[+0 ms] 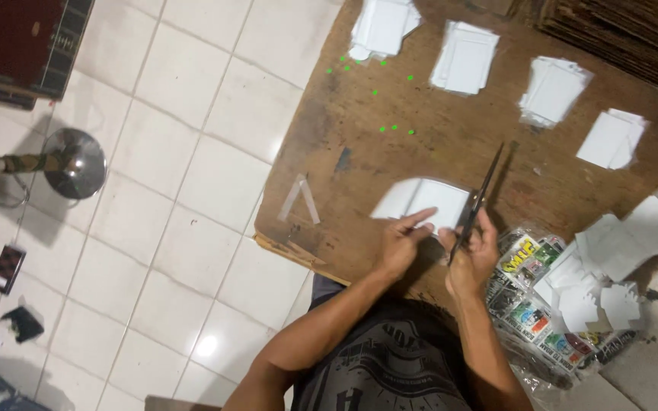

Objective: Cutting small white paper labels with scissors and organizing them on a wooden table

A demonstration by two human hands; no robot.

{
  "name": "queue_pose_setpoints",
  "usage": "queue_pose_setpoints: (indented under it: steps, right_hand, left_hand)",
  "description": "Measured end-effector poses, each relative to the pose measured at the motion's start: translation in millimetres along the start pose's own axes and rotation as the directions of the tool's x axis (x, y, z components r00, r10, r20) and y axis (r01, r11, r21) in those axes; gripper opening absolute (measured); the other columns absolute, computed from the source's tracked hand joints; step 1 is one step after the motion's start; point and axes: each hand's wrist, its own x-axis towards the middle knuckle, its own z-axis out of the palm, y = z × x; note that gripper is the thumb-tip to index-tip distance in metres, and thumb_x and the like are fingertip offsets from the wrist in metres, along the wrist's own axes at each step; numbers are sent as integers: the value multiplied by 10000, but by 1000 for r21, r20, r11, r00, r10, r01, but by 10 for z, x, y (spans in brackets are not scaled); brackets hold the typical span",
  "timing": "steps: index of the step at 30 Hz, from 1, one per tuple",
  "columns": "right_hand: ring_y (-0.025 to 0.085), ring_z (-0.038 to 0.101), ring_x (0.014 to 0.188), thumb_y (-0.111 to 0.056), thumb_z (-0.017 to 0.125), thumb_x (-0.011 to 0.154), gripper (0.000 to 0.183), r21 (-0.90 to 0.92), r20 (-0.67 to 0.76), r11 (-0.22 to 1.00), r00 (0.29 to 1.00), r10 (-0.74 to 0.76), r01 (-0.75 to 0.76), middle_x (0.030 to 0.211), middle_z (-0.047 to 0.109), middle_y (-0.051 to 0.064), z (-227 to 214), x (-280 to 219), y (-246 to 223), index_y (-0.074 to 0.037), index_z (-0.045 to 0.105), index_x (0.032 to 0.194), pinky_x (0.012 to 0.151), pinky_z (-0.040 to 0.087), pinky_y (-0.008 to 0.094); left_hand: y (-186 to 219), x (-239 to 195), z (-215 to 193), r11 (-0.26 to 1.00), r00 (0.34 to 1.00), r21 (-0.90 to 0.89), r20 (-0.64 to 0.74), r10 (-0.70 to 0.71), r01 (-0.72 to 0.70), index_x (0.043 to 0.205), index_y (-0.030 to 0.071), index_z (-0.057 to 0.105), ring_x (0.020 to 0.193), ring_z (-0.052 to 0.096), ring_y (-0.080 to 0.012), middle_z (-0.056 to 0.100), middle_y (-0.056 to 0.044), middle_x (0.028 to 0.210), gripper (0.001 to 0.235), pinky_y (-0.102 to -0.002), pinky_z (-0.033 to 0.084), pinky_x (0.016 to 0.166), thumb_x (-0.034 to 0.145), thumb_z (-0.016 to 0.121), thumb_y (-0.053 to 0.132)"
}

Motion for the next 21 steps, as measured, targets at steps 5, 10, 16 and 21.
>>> queue_pose_setpoints:
  steps: [5,10,16,21]
  right_hand:
    - [63,562,725,70,868,669,964,-85,-117,995,992,-53,43,824,574,21,-120,499,60,-98,460,1526,619,497,154]
    - [58,560,659,47,884,664,953,-186,-38,981,998,-54,46,793,602,23,-318,726,-90,-100,486,1518,590,506,163]
    - [55,491,418,-291,713,972,609,-119,5,987,994,113,-111,656,560,-2,-355,130,-469,-119,456,1496,367,366,163]
    - [127,512,435,-337,553,964,716,61,388,794,748,539,-604,732,648,91,-607,-635,-201,-7,260,1527,332,445,253]
  left_hand:
    - [362,86,100,995,995,-35,-29,-99,98,1213,253,769,876,575,-87,679,-10,873,436,-282,468,925,795,825,142]
    - [35,503,48,984,952,-69,-249,-177,165,1175,206,794,745,577,-71,750,-82,947,496,-310,542,743,710,848,40]
    - [-113,814,203,973,930,-156,-303,-210,169,1272,108,723,713,674,-95,762,-136,994,560,-265,579,689,736,794,-41]
    - [162,856,339,955,907,-128,-301,-295,268,1281,80,700,1095,661,-123,691,-75,1339,561,-218,531,949,725,773,59]
